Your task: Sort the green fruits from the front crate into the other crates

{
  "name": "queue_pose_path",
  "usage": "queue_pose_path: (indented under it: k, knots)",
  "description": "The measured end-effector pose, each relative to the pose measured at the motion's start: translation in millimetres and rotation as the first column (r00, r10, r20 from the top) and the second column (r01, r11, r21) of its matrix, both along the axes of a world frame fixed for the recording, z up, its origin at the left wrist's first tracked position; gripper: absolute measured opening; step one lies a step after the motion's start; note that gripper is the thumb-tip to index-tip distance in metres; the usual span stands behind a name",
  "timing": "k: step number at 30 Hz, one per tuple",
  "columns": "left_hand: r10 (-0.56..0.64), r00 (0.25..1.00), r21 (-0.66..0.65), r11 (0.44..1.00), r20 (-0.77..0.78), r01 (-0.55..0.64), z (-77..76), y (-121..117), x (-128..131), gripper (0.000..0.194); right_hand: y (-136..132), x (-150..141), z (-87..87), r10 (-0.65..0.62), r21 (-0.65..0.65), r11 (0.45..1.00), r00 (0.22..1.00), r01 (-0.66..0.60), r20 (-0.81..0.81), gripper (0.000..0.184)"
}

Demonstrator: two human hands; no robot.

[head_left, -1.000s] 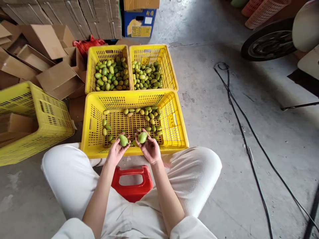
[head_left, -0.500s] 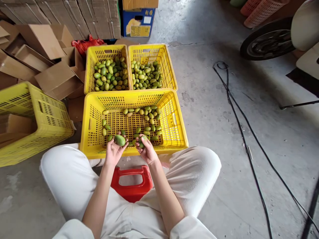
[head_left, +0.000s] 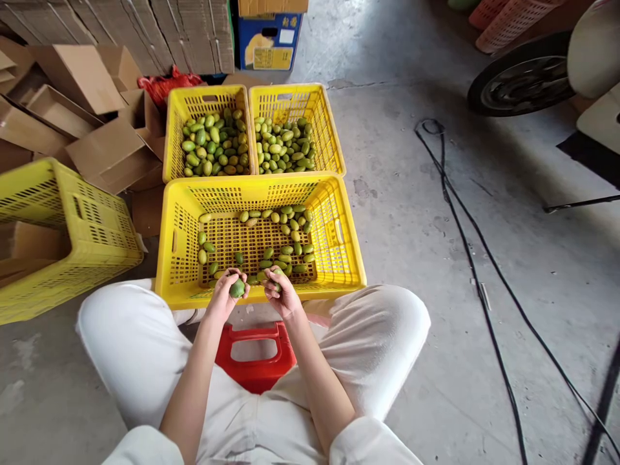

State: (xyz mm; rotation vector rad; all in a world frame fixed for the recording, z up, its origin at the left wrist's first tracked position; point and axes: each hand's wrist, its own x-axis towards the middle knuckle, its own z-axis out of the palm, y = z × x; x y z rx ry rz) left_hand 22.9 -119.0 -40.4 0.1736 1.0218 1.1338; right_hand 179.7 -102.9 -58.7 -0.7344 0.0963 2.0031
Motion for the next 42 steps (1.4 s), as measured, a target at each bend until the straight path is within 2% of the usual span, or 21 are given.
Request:
queue_pose_path:
  k: [4, 7, 10, 13, 18, 24, 26, 30, 32, 35, 38, 42]
  knots:
    - [0.024, 1.000, -0.070, 0.997, 0.004, -0.023, 0.6, 1.0, -0.1, 0.031, 1.8, 0.6, 1.5, 0.086, 0.006, 0.996, 0.996, -0.086, -0.013, 0.028]
    - [0.123, 0.990, -0.150, 0.982, 0.069, -0.112, 6.5, 3.3, -2.0, 0.031, 3.6, 1.5, 8.8, 0.036, 0.021, 0.999, 0.999, -0.035, -0.037, 0.027]
    - [0.199, 0.973, -0.177, 0.968, 0.119, -0.176, 12.1, 5.0, -3.1, 0.017, 4.4, 1.3, 15.4, -0.005, 0.072, 0.997, 1.000, 0.006, -0.020, 0.029]
    - [0.162, 0.982, -0.120, 0.981, 0.102, -0.149, 13.1, 4.0, -1.5, 0.025, 2.7, 0.0, 16.4, -0.036, 0.108, 0.993, 0.999, 0.035, 0.008, 0.034]
    - [0.018, 0.992, -0.014, 1.000, 0.122, -0.016, 10.8, -1.5, 2.3, 0.029, -1.3, -0.1, 10.9, -0.045, 0.062, 0.997, 0.999, 0.044, 0.014, 0.031]
    - [-0.064, 0.997, 0.032, 0.998, 0.048, 0.063, 10.9, -2.6, 3.6, 0.027, 0.8, -0.8, 8.2, 0.054, 0.015, 0.998, 0.998, -0.055, 0.021, 0.026]
    - [-0.033, 0.997, 0.014, 0.999, 0.068, 0.032, 11.2, -0.9, 3.0, 0.025, 2.7, -1.7, 8.8, 0.066, -0.009, 0.998, 0.997, -0.065, 0.030, 0.026]
    - [0.127, 0.984, -0.090, 0.989, 0.125, -0.117, 11.1, 2.6, 0.3, 0.032, 5.6, -2.3, 10.3, 0.008, -0.004, 1.000, 1.000, -0.008, 0.003, 0.024]
    - [0.143, 0.985, -0.114, 0.985, 0.100, -0.131, 10.3, 3.3, -0.8, 0.035, 5.3, -1.8, 10.3, -0.031, 0.010, 0.999, 0.999, 0.030, 0.010, 0.030]
    - [0.093, 0.995, -0.065, 0.994, 0.031, -0.090, 9.2, 2.2, -0.4, 0.034, 2.5, -0.3, 10.0, -0.053, 0.019, 0.998, 0.998, 0.052, 0.042, 0.033]
    - [0.015, 1.000, 0.015, 1.000, 0.003, -0.015, 8.4, -1.5, 1.6, 0.032, -0.7, 0.0, 10.3, -0.012, 0.018, 1.000, 0.998, 0.010, 0.058, 0.035]
    - [-0.140, 0.990, -0.026, 0.990, -0.008, 0.140, 4.9, -7.1, 4.2, 0.032, -3.4, -4.1, 11.1, 0.094, 0.012, 0.995, 0.992, -0.095, 0.081, 0.034]
